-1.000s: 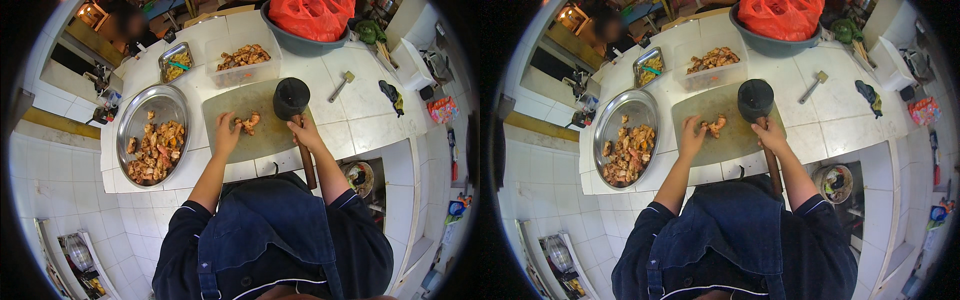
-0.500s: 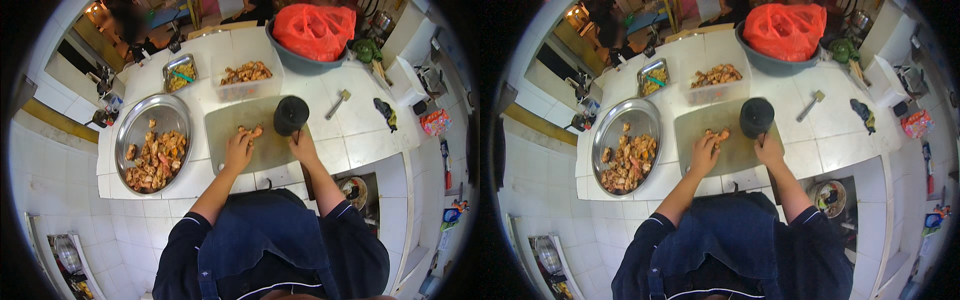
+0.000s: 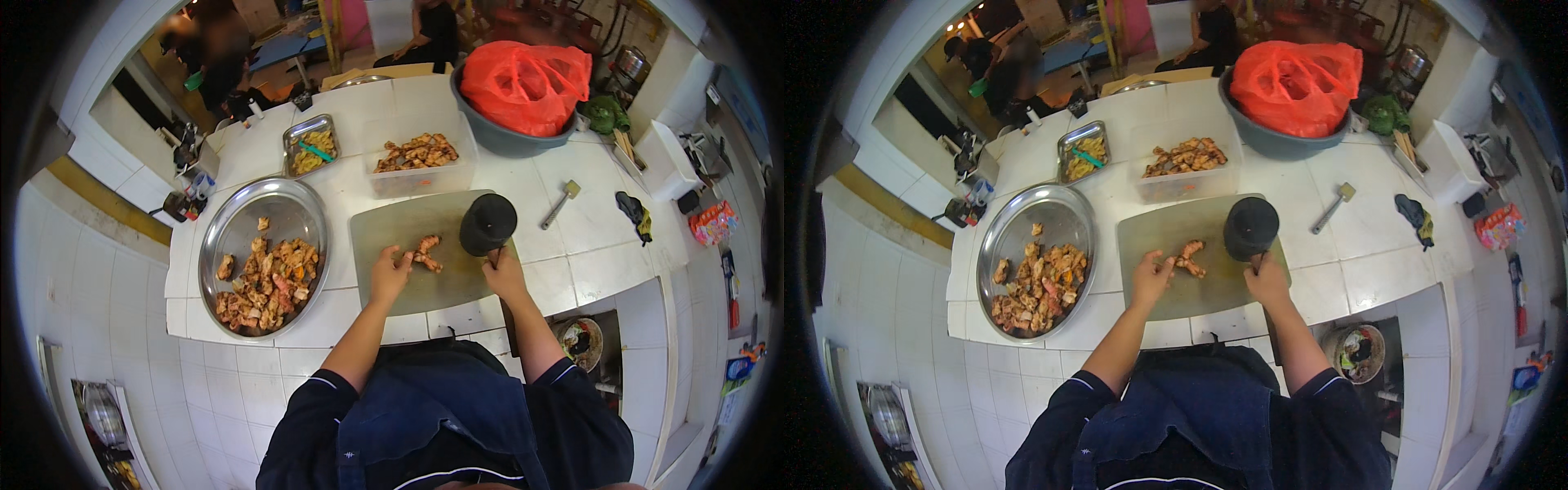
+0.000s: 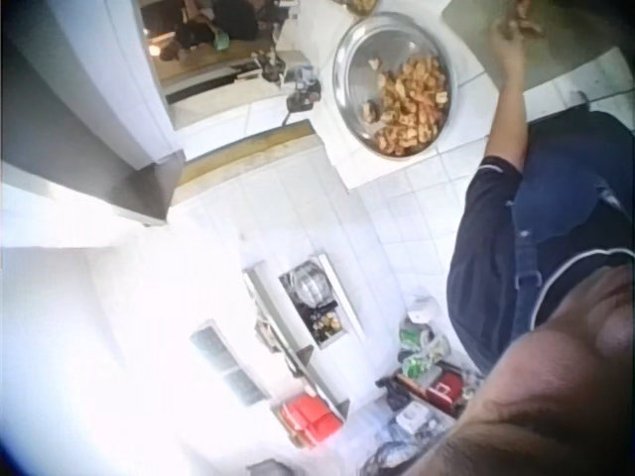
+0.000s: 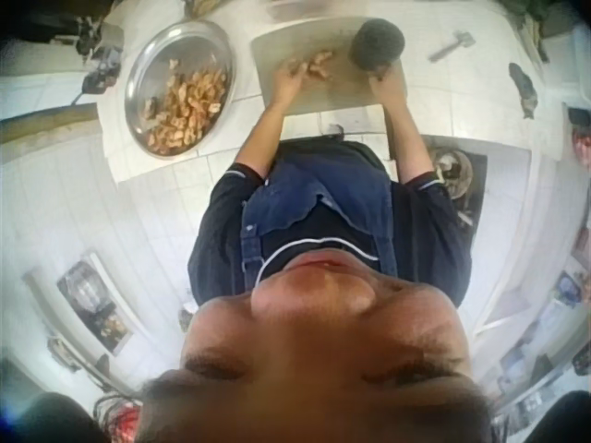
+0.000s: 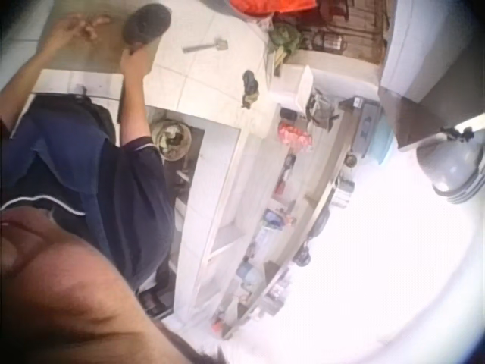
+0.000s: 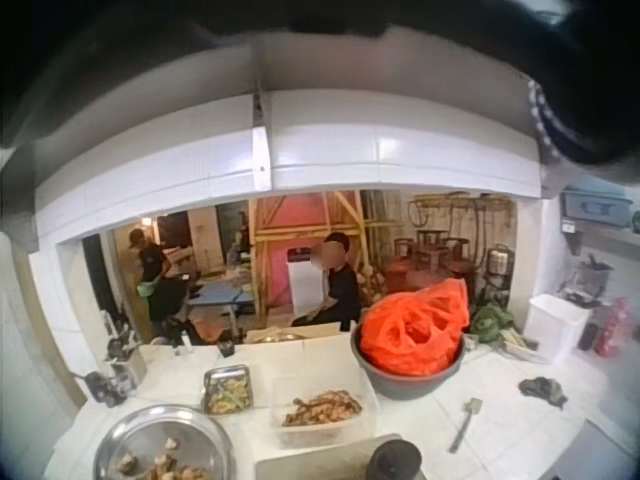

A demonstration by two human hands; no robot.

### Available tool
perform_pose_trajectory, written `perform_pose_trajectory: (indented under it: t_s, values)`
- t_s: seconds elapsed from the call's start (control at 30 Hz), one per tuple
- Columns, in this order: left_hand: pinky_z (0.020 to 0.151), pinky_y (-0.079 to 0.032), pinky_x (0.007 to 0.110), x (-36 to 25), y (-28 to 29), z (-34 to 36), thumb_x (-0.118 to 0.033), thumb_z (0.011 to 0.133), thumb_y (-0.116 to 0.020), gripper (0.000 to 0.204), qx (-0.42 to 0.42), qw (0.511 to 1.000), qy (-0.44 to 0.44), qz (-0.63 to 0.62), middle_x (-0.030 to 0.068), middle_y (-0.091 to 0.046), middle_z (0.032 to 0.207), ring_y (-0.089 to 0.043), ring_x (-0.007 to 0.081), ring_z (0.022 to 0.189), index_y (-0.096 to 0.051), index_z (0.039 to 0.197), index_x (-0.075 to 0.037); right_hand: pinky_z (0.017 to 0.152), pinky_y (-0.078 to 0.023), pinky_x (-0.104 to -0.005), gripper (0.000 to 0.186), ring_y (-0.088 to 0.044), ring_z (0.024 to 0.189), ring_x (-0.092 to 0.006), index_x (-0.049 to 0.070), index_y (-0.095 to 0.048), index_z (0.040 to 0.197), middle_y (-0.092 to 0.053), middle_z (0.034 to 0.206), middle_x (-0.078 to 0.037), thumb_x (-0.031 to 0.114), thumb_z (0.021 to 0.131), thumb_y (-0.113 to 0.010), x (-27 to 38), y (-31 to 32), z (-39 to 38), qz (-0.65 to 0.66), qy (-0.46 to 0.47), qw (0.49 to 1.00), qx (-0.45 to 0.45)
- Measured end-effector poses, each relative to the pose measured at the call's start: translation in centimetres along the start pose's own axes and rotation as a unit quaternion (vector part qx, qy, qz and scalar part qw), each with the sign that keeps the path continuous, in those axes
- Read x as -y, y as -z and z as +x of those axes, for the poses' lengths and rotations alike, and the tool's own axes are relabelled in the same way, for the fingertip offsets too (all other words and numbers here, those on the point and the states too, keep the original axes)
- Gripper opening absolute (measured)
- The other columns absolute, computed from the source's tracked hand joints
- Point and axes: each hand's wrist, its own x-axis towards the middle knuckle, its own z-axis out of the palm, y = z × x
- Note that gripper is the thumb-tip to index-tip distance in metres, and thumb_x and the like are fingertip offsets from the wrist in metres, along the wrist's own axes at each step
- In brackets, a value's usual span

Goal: The person uses a black meat mallet to pound pieces of marinated meat on a cutting board. They repeatedly pick up individual pieces from a metal bowl, place them on the board, and strike them with the mallet to flatten them. The flattened pieces are then moved to a plastic container.

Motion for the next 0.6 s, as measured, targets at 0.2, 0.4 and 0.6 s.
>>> perform_pose_trajectory:
  t_s: [0.2,0.4,0.6]
  values:
    - [0.075,-0.048,0.04,5.5,4.5,-3.9,-0.025,0.088,-0.067,0.036,-0.02,0.971,-0.166,0.17,0.0115,-0.066,0.096,-0.064,0.0283,0.081,-0.06,0.117,-0.007,0.074,-0.049,-0.0533,0.042,-0.063,0.083,-0.0471,-0.004,-0.049,0.111,-0.064,0.085,-0.027,0.02,0.079,-0.061,-0.2,-0.1,-0.6,0.011,0.019,1.0,-0.016]
    - [0.097,-0.035,0.045,7.8,6.2,-9.6,-0.023,0.085,-0.067,0.038,-0.09,0.936,-0.22,0.259,0.0128,-0.055,0.122,-0.05,0.0309,0.116,-0.058,0.119,-0.008,0.056,-0.05,-0.0378,0.059,-0.06,0.06,-0.0251,-0.001,-0.044,0.128,-0.061,0.081,-0.01,0.006,0.075,-0.065,0.5,1.3,-0.4,0.187,-0.039,0.979,0.068]
    - [0.099,-0.033,0.047,7.6,5.8,-9.7,-0.023,0.086,-0.064,0.037,-0.099,0.922,-0.245,0.283,0.0115,-0.053,0.126,-0.047,0.0297,0.12,-0.057,0.118,-0.006,0.042,-0.043,-0.0279,0.052,-0.053,0.048,-0.013,-0.005,-0.047,0.12,-0.056,0.071,-0.006,0.021,0.082,-0.07,2.3,2.8,1.3,0.16,-0.125,0.964,0.169]
